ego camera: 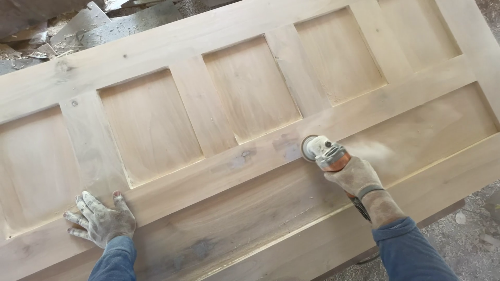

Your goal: Sanding the panels and frame of a wooden door using a power sander.

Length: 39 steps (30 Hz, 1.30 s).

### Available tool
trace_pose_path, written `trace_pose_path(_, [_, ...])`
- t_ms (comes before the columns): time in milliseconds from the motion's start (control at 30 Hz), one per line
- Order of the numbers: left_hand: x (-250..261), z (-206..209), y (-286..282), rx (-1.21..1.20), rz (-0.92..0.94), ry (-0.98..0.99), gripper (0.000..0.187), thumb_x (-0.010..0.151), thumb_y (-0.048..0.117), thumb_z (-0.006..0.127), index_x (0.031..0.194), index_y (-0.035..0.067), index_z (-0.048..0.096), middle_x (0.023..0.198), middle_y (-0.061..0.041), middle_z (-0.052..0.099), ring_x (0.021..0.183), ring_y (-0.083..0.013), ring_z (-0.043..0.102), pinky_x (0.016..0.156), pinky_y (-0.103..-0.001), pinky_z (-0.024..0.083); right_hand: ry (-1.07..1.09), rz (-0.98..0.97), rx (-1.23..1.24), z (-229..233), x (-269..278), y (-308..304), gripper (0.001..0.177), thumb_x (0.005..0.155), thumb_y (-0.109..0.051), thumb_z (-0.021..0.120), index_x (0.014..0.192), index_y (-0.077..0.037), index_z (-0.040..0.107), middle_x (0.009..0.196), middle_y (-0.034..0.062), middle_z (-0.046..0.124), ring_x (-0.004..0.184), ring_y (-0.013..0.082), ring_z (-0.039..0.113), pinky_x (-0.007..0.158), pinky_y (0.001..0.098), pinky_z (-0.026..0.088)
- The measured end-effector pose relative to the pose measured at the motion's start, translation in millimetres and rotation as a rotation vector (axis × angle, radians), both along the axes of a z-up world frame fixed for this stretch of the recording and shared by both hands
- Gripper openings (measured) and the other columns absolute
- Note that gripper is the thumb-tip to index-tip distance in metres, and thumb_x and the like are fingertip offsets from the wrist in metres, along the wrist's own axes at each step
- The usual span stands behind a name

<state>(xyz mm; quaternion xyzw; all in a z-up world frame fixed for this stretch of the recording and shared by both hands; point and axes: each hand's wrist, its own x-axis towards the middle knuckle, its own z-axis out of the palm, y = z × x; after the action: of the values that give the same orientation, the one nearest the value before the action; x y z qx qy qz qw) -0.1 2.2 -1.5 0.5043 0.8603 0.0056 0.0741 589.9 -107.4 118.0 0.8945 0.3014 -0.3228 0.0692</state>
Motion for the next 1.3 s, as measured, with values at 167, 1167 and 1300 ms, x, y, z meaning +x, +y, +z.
trace_pose_path(167, [-3.3,-2.7,-1.4,-0.007,-0.003,0.012,0.086,0.099,0.062,0.042,0.165,0.012,0.020,0.170,-0.012,0.020,0.157,-0.0393,-0.003,0.124,-0.063,-0.004,0.052,-0.231,0.080,-38.9,40.8,-6.7,0.055,0.072,-0.040,0.090,0.109,-0.001,0.076,0.099,0.0159,0.078,0.091,0.0282,0.078,0.084,0.0402,0.063])
trace_pose_path(1167, [1.8,1.7,-3.3,0.040,-0.017,-0.015,0.087,0.100,0.059,0.047,0.165,0.006,0.023,0.171,-0.014,0.023,0.159,-0.0395,-0.002,0.125,-0.061,-0.004,0.197,0.344,0.019,23.0,-94.3,20.4,0.047,0.073,-0.038,0.083,0.107,-0.011,0.064,0.093,0.0089,0.075,0.090,0.0247,0.075,0.087,0.0377,0.061])
trace_pose_path(1300, [3.2,4.5,-1.7,0.016,0.009,-0.018,0.087,0.099,0.059,0.047,0.164,0.008,0.023,0.171,-0.012,0.022,0.158,-0.0387,-0.001,0.125,-0.061,-0.004,0.148,0.205,0.031,12.3,-38.4,19.5,0.050,0.072,-0.040,0.083,0.110,-0.013,0.067,0.096,0.0076,0.076,0.091,0.0228,0.077,0.084,0.0382,0.064])
